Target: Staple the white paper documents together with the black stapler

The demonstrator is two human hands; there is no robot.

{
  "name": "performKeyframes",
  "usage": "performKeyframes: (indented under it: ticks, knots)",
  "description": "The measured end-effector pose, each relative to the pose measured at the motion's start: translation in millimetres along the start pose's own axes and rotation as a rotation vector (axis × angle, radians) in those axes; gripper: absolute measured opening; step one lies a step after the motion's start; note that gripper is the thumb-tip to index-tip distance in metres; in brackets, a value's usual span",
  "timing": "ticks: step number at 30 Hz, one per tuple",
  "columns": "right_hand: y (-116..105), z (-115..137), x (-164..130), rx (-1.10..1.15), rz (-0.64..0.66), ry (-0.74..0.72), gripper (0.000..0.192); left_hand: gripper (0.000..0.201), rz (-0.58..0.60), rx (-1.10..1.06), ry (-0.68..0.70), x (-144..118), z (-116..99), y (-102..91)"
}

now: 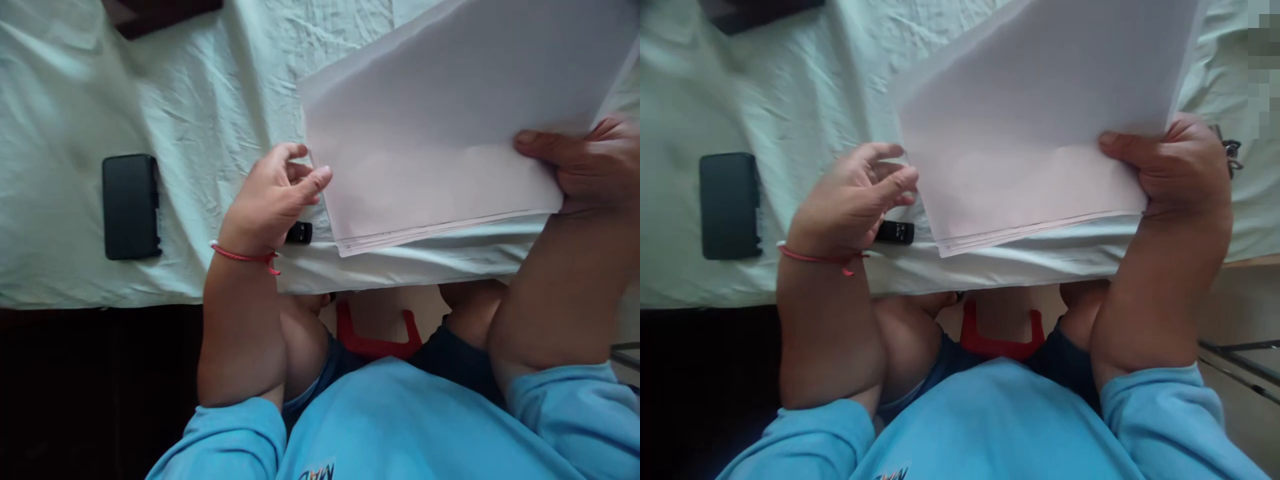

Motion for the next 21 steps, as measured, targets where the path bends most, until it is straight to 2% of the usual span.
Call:
performKeyframes:
  ticks: [3, 8, 12, 14, 15, 17, 19, 21]
  knots:
    - [1.6, -1.3, -1.2, -0.006, -0.004, 0.022, 0.024, 0.050, 0.060, -0.013, -0.087, -1.5, -1.3, 5.4]
    - [0.8, -2.2, 2.4, 0.075, 0.003, -0.024, 0.021, 0.060, -0.059, -0.131, -0.075, 1.9, -7.2, 0.8]
    - [-0.1, -2.9, 4.0, 0.133, 0.003, -0.063, 0.024, 0.029, -0.115, -0.199, -0.016, 6.9, -8.6, -0.2]
    - [1.1, -2.4, 4.1, 0.136, 0.010, -0.056, 0.023, 0.028, -0.116, -0.228, 0.029, 6.8, -10.9, -0.9]
    - [1.7, -1.9, 3.8, 0.132, 0.003, -0.043, 0.022, 0.030, -0.086, -0.234, 0.046, 6.2, -12.5, -0.1]
    - [3.4, -0.7, 2.0, 0.115, -0.027, -0.005, 0.018, 0.033, 0.047, -0.222, 0.052, 4.1, -15.4, 4.4]
    - [5.8, 0.9, -1.1, 0.087, -0.060, 0.033, 0.018, 0.043, 0.198, -0.202, 0.022, 1.2, -15.7, 10.0]
    - [8.8, 2.0, -4.6, 0.055, -0.071, 0.065, 0.021, 0.052, 0.293, -0.192, -0.013, -0.4, -13.9, 13.2]
Point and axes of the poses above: each hand's wrist, its own x-axis towards the middle knuckle, its own y-axis out of the palm, z = x × y, the point moved 6 cm from there along x, towards the middle knuckle, and after that the axes turned 12 degrees about x, right-handed, at the moved point
